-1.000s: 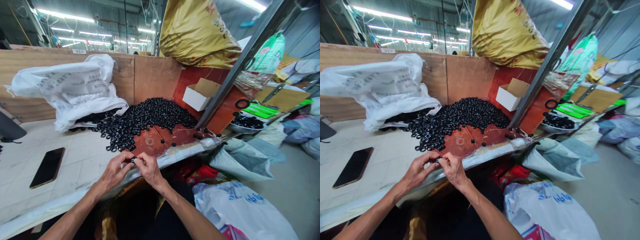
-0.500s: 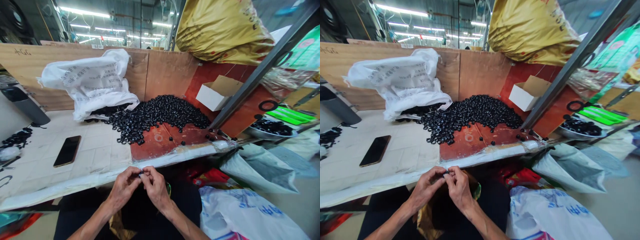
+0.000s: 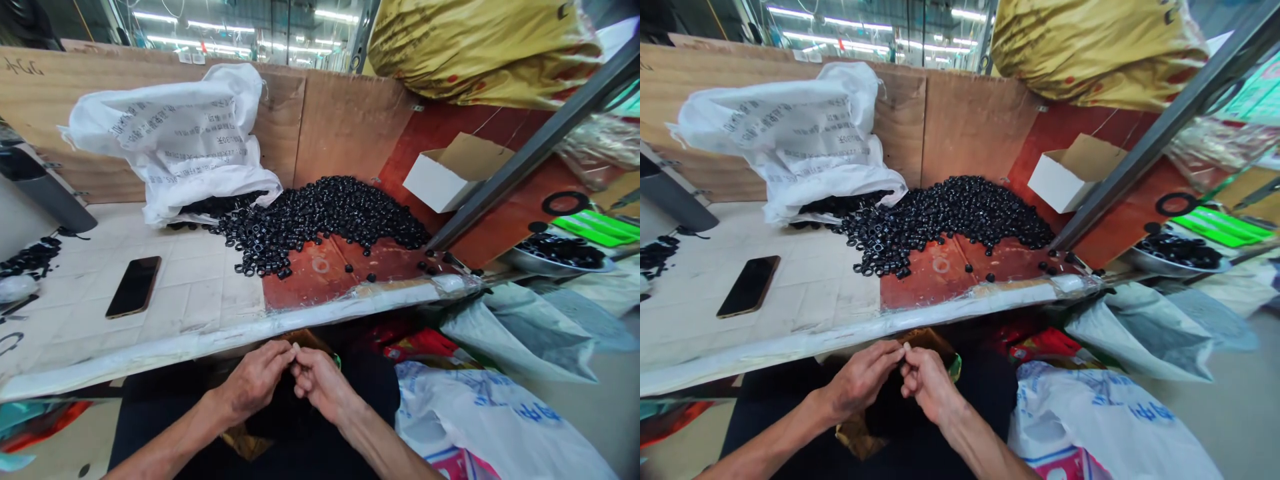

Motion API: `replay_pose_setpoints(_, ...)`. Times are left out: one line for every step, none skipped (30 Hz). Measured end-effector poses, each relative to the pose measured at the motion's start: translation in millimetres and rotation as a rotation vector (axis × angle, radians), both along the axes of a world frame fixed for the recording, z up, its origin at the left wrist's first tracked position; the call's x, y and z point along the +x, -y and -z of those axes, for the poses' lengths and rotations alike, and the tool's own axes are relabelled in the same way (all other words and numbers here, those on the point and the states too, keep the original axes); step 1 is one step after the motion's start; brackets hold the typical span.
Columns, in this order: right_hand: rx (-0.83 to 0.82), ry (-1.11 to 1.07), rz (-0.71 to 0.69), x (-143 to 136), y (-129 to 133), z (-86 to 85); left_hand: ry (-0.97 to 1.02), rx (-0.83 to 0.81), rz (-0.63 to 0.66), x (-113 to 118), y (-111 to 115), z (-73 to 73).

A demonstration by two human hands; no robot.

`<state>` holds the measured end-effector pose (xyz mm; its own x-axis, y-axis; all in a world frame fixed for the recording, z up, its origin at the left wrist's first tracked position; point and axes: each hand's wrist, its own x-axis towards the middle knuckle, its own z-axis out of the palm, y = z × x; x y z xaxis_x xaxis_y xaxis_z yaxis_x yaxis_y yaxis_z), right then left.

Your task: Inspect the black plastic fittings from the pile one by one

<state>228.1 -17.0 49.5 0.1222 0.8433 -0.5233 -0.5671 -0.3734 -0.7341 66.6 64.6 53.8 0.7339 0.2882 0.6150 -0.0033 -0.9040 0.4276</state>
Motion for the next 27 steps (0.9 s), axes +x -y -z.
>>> replay_pose_setpoints(0.07,0.111,0.005,0.4,2.6,0.4,-0.01,-0.124,-0.027,0.6,1.3,-3.7)
replay_pose_setpoints(0.157,0.246,0.02,-0.1,4.9,0.7,-0.021,-0.278,-0.07,1.7,2.9,-7.3)
replay_pose_setpoints(0.237,0.385,0.038,-1.3,6.8,0.8,-0.034,-0.441,-0.118,2.9,4.5,-10.2)
replay_pose_setpoints(0.294,0.502,0.053,-3.2,7.9,0.8,-0.04,-0.586,-0.16,4.3,6.2,-11.6)
replay_pose_setpoints(0.322,0.579,0.065,-5.4,8.4,0.7,-0.034,-0.685,-0.191,5.4,7.9,-11.2)
replay_pose_setpoints(0.324,0.61,0.075,-7.6,8.1,0.7,-0.015,-0.725,-0.213,6.1,9.5,-8.9)
replay_pose_setpoints(0.311,0.597,0.089,-9.8,7.5,0.8,0.007,-0.704,-0.223,6.2,11.0,-5.1)
replay_pose_setpoints(0.291,0.545,0.097,-11.8,6.9,1.2,0.028,-0.63,-0.222,5.5,12.4,-0.6)
replay_pose_setpoints(0.269,0.462,0.097,-13.3,6.6,1.7,0.04,-0.528,-0.214,4.2,13.7,3.7)
replay_pose_setpoints(0.247,0.365,0.088,-14.4,7.0,2.5,0.038,-0.426,-0.2,2.2,14.7,6.5)
replay_pose_setpoints(0.229,0.277,0.072,-14.6,8.2,3.3,0.02,-0.34,-0.175,-0.2,15.0,6.9)
replay_pose_setpoints(0.21,0.221,0.045,-13.8,10.3,4.0,-0.016,-0.284,-0.135,-2.8,14.4,4.3)
replay_pose_setpoints(0.191,0.217,-0.003,-11.4,12.7,4.1,-0.071,-0.259,-0.082,-5.4,12.3,-1.5)
replay_pose_setpoints(0.182,0.282,-0.06,-7.0,14.9,3.3,-0.134,-0.261,-0.037,-7.7,8.1,-10.2)
replay_pose_setpoints(0.193,0.418,-0.102,-0.2,15.9,1.3,-0.211,-0.287,0.024,-9.3,1.4,-20.7)
replay_pose_setpoints(0.227,0.604,-0.13,9.5,14.8,-1.9,-0.288,-0.339,0.049,-9.9,-8.1,-32.1)
replay_pose_setpoints(0.296,0.838,-0.115,22.2,10.7,-6.2,-0.325,-0.393,-0.008,-9.2,-20.3,-42.8)
replay_pose_setpoints(0.392,1.072,-0.029,37.7,3.2,-11.2,-0.309,-0.409,-0.124,-7.1,-35.0,-51.8)
replay_pose_setpoints(0.481,1.27,0.058,55.7,-7.9,-16.2,-0.272,-0.384,-0.252,-3.6,-51.6,-58.3)
replay_pose_setpoints(0.53,1.438,0.138,75.2,-22.2,-20.6,-0.233,-0.33,-0.37,1.4,-69.1,-61.7)
replay_pose_setpoints(0.526,1.577,0.202,95.4,-38.8,-23.9,-0.199,-0.265,-0.472,7.4,-86.5,-62.4)
replay_pose_setpoints(0.479,1.691,0.241,115.1,-56.5,-25.6,-0.195,-0.212,-0.554,14.1,-102.8,-60.6)
replay_pose_setpoints(0.402,1.767,0.268,133.3,-74.2,-25.5,-0.22,-0.184,-0.602,20.9,-117.0,-57.1)
replay_pose_setpoints(0.324,1.801,0.26,149.0,-90.7,-23.6,-0.256,-0.182,-0.635,27.3,-128.6,-52.4)
replay_pose_setpoints(0.275,1.804,0.23,161.5,-105.2,-20.1,-0.285,-0.181,-0.668,32.9,-137.2,-47.3)
replay_pose_setpoints(0.279,1.795,0.19,170.4,-117.1,-15.4,-0.311,-0.175,-0.688,37.2,-142.8,-42.0)
replay_pose_setpoints(0.304,1.792,0.167,175.5,-126.2,-10.0,-0.326,-0.166,-0.702,40.1,-145.7,-37.1)
